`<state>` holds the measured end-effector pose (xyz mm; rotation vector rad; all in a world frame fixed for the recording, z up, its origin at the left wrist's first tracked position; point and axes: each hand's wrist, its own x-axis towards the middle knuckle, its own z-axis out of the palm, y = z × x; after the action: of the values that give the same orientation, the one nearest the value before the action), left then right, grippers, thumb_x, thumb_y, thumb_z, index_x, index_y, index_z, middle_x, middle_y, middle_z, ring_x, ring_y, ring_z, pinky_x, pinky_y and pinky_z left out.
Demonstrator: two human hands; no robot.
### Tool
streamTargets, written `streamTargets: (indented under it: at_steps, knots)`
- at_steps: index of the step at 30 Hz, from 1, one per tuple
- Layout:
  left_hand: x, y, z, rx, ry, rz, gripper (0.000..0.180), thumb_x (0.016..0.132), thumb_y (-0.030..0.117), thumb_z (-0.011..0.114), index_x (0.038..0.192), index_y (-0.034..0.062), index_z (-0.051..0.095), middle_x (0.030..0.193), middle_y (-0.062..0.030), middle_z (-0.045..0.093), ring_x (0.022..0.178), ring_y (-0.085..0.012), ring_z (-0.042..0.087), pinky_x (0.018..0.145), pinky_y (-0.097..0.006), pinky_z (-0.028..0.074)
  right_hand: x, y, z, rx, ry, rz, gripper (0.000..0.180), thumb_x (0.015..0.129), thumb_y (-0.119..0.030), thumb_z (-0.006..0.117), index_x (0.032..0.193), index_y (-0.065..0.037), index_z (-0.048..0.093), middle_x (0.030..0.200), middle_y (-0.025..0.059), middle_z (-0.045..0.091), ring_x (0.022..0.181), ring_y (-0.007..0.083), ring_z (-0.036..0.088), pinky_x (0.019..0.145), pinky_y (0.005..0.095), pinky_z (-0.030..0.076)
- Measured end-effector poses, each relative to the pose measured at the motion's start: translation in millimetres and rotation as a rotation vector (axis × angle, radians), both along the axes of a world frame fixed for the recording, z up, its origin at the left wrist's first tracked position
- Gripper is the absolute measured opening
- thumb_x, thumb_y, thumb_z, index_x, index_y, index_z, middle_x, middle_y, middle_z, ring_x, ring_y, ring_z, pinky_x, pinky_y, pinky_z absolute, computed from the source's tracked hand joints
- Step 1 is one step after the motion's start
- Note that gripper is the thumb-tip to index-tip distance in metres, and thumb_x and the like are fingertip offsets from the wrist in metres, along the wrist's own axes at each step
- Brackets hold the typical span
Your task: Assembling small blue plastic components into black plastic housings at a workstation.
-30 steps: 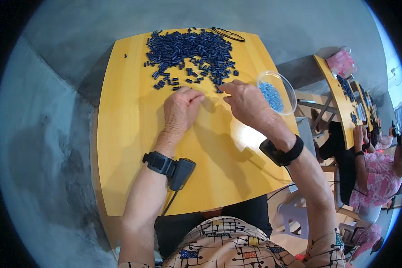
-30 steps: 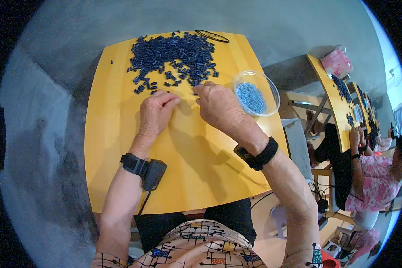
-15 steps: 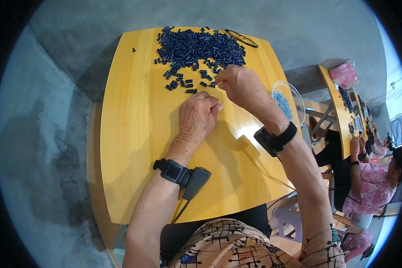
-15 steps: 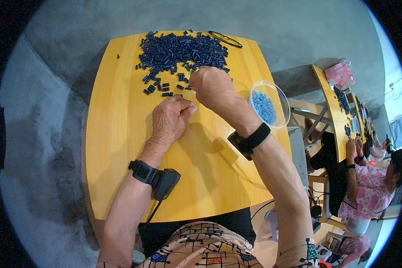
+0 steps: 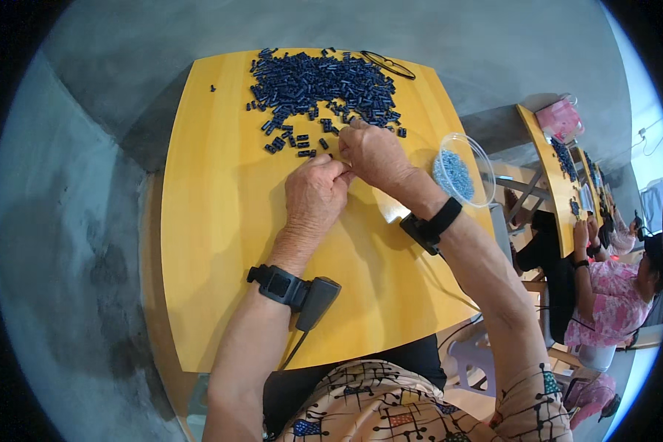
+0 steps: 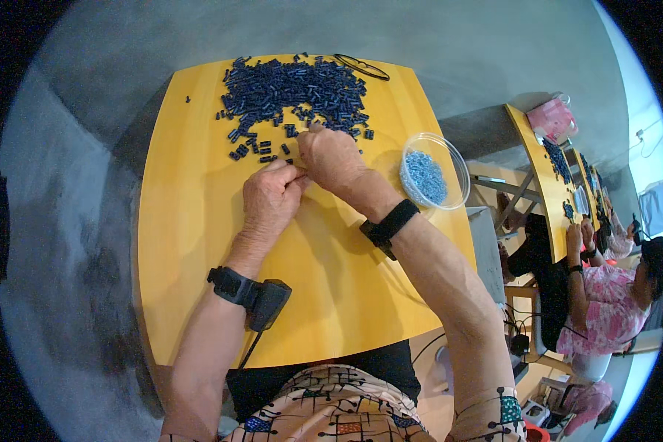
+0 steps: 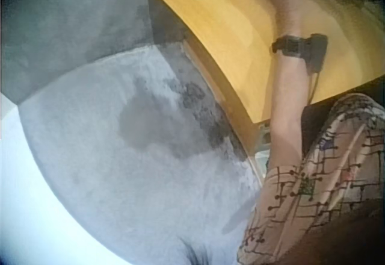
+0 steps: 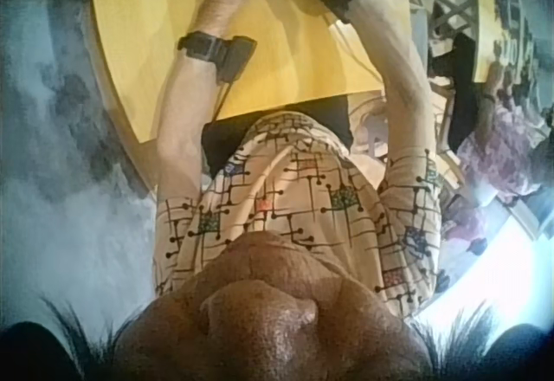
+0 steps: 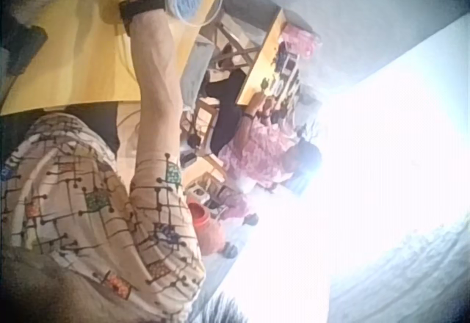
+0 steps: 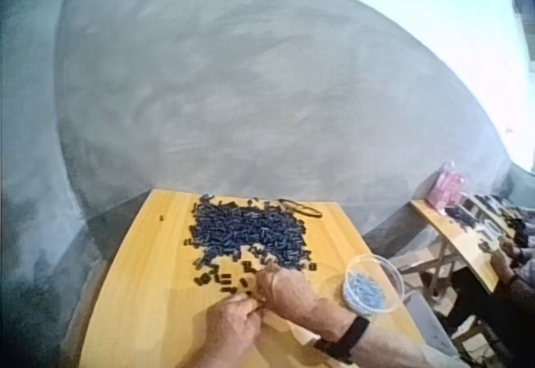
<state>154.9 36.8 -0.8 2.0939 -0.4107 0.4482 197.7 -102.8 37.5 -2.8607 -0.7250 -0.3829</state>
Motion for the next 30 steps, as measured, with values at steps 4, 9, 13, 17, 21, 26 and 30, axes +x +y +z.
streamTargets:
  at_steps: [4,9,13,17,21,26,30]
  knots:
    - [0.5,2.5,-2.6,-0.008,-0.015,-0.002,0.009,0.075,0.011,0.068,0.079,0.0036,0.069,0.074,-0.0104,0.063,0.068,-0.0285,0.062,0.061,-0.036,0.048,-14.1,-16.4,-5.3,0.075,0.074,-0.010,0.007,0.073,-0.005,0.065,0.079,-0.005,0.061,0.079,0.0106,0.061,0.073,0.0316,0.064,0.064,0.0392,0.052]
    - [0.2,2.8,1.1,-0.105,0.010,0.014,0.009,0.076,0.012,0.069,0.080,0.0032,0.068,0.073,-0.0100,0.063,0.066,-0.0260,0.062,0.061,-0.034,0.048,-23.9,-34.6,5.8,0.273,-0.019,-0.051,0.009,0.075,-0.005,0.061,0.084,-0.006,0.064,0.084,0.0137,0.063,0.073,0.0332,0.064,0.063,0.0414,0.052]
    - [2.7,3.5,-2.3,-0.215,0.044,0.042,0.010,0.077,0.013,0.069,0.079,0.0030,0.068,0.071,-0.0098,0.062,0.064,-0.0269,0.062,0.059,-0.035,0.048,-25.0,-28.4,2.4,0.189,-0.022,-0.023,0.010,0.075,-0.004,0.061,0.084,-0.005,0.064,0.085,0.0143,0.063,0.074,0.0331,0.064,0.064,0.0409,0.052]
    - [2.5,-0.6,2.2,-0.184,-0.004,0.022,0.008,0.078,0.011,0.069,0.079,0.0028,0.068,0.071,-0.0104,0.063,0.065,-0.0265,0.062,0.060,-0.034,0.048,-36.9,-23.8,3.2,0.034,0.037,0.003,0.006,0.077,-0.007,0.062,0.082,-0.005,0.061,0.083,0.0121,0.060,0.072,0.0311,0.064,0.062,0.0396,0.052]
    - [1.7,-0.4,2.7,-0.174,-0.011,0.010,0.007,0.077,0.009,0.069,0.080,0.0026,0.068,0.073,-0.0106,0.064,0.065,-0.0258,0.063,0.060,-0.033,0.049,-50.5,-15.8,3.0,-0.059,-0.017,0.006,0.009,0.075,-0.005,0.059,0.083,-0.003,0.055,0.082,0.0145,0.058,0.069,0.0328,0.063,0.058,0.0415,0.051]
    - [-0.6,2.7,-0.1,-0.160,0.047,-0.012,0.008,0.080,0.005,0.068,0.085,-0.0012,0.067,0.073,-0.0077,0.061,0.064,-0.0158,0.058,0.061,-0.026,0.046,-74.4,-24.5,5.3,-0.182,0.020,-0.016,0.009,0.077,-0.007,0.056,0.083,0.000,0.056,0.081,0.0173,0.060,0.065,0.0295,0.065,0.054,0.0392,0.052]
    - [-1.4,1.0,4.1,-0.106,0.034,-0.043,0.009,0.080,0.007,0.068,0.084,-0.0019,0.067,0.070,-0.0072,0.060,0.063,-0.0144,0.056,0.059,-0.026,0.044,-93.1,-43.6,10.7,-0.149,0.101,-0.111,0.009,0.076,-0.005,0.056,0.083,0.000,0.056,0.079,0.0166,0.060,0.065,0.0313,0.064,0.055,0.0394,0.052]
